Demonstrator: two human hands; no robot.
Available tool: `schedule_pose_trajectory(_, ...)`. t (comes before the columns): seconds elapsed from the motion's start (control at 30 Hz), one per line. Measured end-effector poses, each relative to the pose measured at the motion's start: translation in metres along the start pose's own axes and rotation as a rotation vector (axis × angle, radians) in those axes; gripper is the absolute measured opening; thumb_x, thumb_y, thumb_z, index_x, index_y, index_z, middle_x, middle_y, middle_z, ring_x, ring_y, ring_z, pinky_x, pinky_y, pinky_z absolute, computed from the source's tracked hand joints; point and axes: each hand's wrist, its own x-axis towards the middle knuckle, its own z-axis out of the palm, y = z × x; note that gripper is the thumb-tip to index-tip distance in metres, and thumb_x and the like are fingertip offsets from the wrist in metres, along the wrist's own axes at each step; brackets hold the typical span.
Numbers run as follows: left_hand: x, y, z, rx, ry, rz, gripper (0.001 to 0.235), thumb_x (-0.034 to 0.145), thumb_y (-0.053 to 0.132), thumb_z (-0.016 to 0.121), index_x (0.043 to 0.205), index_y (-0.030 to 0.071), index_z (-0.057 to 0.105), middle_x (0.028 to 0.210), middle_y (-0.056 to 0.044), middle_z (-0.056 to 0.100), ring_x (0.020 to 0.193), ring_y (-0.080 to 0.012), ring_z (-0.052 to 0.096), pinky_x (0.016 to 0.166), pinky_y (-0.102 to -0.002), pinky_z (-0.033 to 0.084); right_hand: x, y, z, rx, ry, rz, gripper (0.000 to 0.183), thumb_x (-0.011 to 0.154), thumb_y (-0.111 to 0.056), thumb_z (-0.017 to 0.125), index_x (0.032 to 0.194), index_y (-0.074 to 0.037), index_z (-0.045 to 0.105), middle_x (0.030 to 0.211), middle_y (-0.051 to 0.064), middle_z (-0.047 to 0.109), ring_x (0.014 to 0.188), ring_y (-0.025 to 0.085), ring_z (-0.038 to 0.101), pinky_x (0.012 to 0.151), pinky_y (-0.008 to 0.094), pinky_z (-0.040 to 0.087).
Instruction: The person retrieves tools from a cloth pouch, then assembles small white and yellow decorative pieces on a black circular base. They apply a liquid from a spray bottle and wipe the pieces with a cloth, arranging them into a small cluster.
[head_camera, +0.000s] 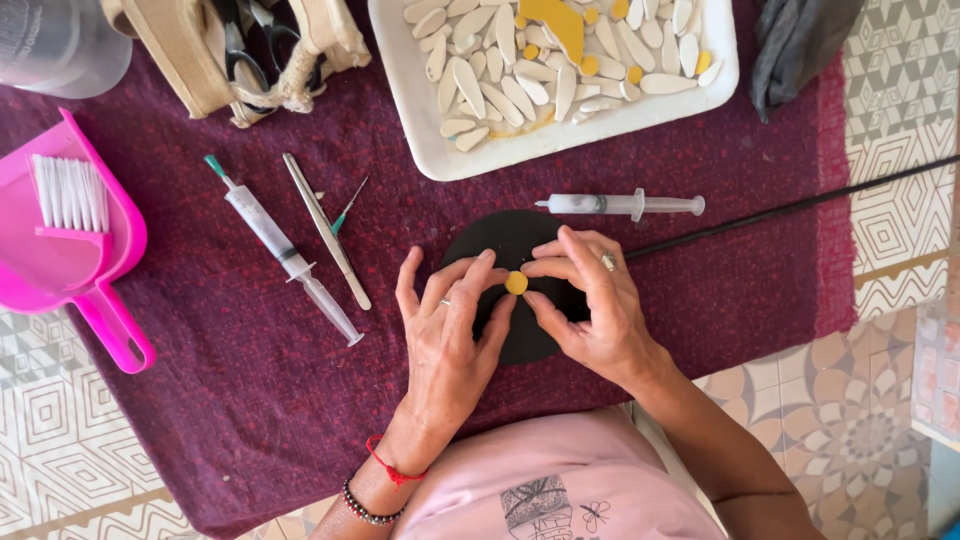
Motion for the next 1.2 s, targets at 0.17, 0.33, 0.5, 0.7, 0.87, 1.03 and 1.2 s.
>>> schedule_pose_trajectory(0.17, 0.001, -0.001, 0.0, -0.008, 0.0, -0.001, 0.055, 0.084, 0.0, 0.081, 0.135, -0.004, 0.06, 0.104, -0.005, 0.076, 0.105, -0.0268, 0.071, 0.115, -0.068, 0.031, 0.004, -0.002, -0.003, 0.021, 0.0, 0.014, 0.077, 0.082, 0.007, 0.08, 0.148, 0.014, 0.042, 0.102, 0.012, 0.077, 0.1, 0.034, 0.074, 0.097, 0.055, 0.051)
schedule_pose_trajectory(0.33, 0.033, 0.005, -0.028, -0.01, -0.051, -0.014, 0.049, 0.083, -0.002, 0.08, 0.129, -0.002, 0.063, 0.107, -0.009, 0.075, 0.106, -0.0332, 0.071, 0.109, -0.06, 0.043, 0.041, 0.005, -0.036, -0.086, -0.033, 0.028, 0.047, 0.084, 0.004, 0.08, 0.128, 0.009, 0.063, 0.098, 0.014, 0.077, 0.094, 0.038, 0.074, 0.086, 0.052, 0.057)
schedule_pose_trajectory(0.5, 0.096, -0.015, -0.036, 0.159, -0.034, 0.091, 0.036, 0.087, -0.012, 0.072, 0.122, -0.006, 0.066, 0.097, -0.019, 0.069, 0.095, -0.0434, 0.068, 0.089, -0.057, 0.053, 0.086, 0.048, -0.049, -0.261, -0.052, -0.026, 0.036, 0.096, 0.002, 0.076, 0.131, 0.0, 0.069, 0.101, 0.008, 0.076, 0.094, 0.031, 0.074, 0.087, 0.044, 0.057)
schedule_pose_trajectory(0.7, 0.153, -0.041, -0.016, 0.33, -0.138, 0.224, 0.07, 0.077, -0.038, 0.04, 0.139, -0.009, 0.048, 0.109, -0.029, 0.074, 0.105, -0.0371, 0.067, 0.074, -0.037, 0.064, 0.123, 0.057, -0.031, -0.253, -0.22, 0.001, 0.06, 0.096, 0.015, 0.073, 0.148, 0.0, 0.047, 0.108, 0.012, 0.075, 0.097, 0.025, 0.075, 0.106, 0.05, 0.057)
schedule_pose_trajectory(0.87, 0.16, -0.059, -0.007, 0.569, -0.369, 0.381, 0.077, 0.081, -0.025, 0.058, 0.152, -0.004, 0.036, 0.092, -0.015, 0.072, 0.114, -0.0348, 0.065, 0.089, -0.044, 0.057, 0.108, 0.079, -0.022, -0.234, -0.095, -0.002, 0.063, 0.099, 0.019, 0.071, 0.152, -0.002, 0.042, 0.109, 0.012, 0.077, 0.093, 0.024, 0.077, 0.107, 0.048, 0.061)
schedule_pose_trajectory(1.03, 0.164, -0.055, -0.013, 0.564, -0.299, 0.394, 0.066, 0.082, -0.022, 0.061, 0.143, -0.002, 0.047, 0.095, -0.013, 0.071, 0.108, -0.0326, 0.065, 0.092, -0.043, 0.054, 0.103, 0.092, -0.019, -0.294, -0.12, 0.043, 0.073, 0.1, 0.012, 0.076, 0.158, -0.005, 0.035, 0.123, 0.013, 0.075, 0.072, 0.015, 0.069, 0.067, 0.03, 0.063)
schedule_pose_trajectory(1.2, 0.159, -0.059, -0.015, 0.605, -0.227, 0.432, 0.053, 0.088, -0.01, 0.069, 0.139, 0.001, 0.056, 0.098, -0.011, 0.071, 0.107, -0.0293, 0.065, 0.088, -0.04, 0.054, 0.111, 0.087, -0.017, -0.372, -0.177, -0.031, 0.077, 0.093, 0.003, 0.085, 0.155, 0.0, 0.039, 0.123, 0.009, 0.078, 0.093, 0.016, 0.072, 0.077, 0.034, 0.061)
